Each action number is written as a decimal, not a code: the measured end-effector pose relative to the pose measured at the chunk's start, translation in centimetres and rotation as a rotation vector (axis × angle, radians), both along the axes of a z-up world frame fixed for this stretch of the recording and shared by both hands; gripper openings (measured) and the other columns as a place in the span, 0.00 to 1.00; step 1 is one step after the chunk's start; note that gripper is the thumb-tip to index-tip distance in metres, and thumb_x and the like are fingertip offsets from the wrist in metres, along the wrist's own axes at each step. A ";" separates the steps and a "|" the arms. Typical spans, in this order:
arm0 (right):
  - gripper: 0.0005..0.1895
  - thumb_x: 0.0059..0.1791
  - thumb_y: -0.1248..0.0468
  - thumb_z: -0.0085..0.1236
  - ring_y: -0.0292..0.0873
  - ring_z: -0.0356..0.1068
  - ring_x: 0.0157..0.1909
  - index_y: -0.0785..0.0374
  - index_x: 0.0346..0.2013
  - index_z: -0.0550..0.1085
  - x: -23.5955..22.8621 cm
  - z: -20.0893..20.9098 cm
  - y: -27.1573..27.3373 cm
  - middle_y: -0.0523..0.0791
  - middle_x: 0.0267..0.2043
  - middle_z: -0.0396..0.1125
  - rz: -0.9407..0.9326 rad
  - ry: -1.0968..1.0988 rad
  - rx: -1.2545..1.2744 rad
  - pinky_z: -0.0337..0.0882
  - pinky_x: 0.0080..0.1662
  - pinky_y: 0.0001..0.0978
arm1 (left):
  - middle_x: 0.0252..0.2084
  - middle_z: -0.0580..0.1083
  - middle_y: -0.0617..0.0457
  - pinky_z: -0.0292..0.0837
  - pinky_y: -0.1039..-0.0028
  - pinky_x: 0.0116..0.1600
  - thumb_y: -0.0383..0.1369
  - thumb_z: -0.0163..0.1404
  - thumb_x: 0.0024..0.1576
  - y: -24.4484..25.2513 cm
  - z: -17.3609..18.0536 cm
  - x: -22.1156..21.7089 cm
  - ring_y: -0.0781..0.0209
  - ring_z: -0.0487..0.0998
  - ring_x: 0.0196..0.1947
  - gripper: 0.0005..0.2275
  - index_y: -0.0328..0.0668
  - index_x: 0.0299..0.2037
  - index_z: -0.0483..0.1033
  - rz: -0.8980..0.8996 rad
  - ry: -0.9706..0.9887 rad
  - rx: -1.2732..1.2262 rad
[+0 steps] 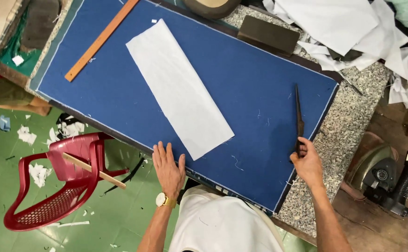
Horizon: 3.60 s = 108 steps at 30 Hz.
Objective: The person cuts a large piece of white fabric on a blue worktable using shears. They fold the fabric multiple times to align the edges and then cut along the fold lines to create smaller rectangular pieces.
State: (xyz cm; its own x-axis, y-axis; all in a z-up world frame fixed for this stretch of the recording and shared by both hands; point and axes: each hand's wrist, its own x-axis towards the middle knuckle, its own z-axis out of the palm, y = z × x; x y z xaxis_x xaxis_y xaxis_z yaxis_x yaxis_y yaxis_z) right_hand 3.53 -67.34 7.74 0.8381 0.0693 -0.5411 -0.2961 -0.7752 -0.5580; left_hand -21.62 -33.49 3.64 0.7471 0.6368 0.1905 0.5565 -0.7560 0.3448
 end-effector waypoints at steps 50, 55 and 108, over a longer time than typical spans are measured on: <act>0.48 0.54 0.34 0.30 0.43 0.61 0.17 0.74 0.70 0.59 -7.9 -10.3 -1.6 0.49 0.19 0.56 0.159 1.019 1.198 0.65 0.14 0.28 | 0.79 0.45 0.39 0.29 0.55 0.79 0.58 0.37 0.64 0.5 -4.0 9.4 0.43 0.40 0.79 0.34 0.44 0.74 0.54 -0.251 0.296 -0.028; 0.49 0.53 0.32 0.30 0.43 0.61 0.19 0.72 0.71 0.57 -8.0 -10.5 -1.1 0.48 0.20 0.56 0.139 1.050 1.217 0.67 0.15 0.27 | 0.79 0.45 0.39 0.29 0.55 0.79 0.58 0.37 0.64 0.5 -4.0 9.2 0.43 0.40 0.79 0.34 0.44 0.73 0.55 -0.255 0.284 -0.032; 0.46 0.55 0.33 0.27 0.38 0.57 0.18 0.73 0.64 0.63 -1.6 -9.0 6.5 0.43 0.19 0.51 0.113 1.097 1.198 0.64 0.13 0.22 | 0.79 0.37 0.39 0.23 0.53 0.79 0.61 0.31 0.64 0.5 -2.6 10.8 0.42 0.33 0.79 0.37 0.43 0.75 0.48 -0.304 0.395 -0.073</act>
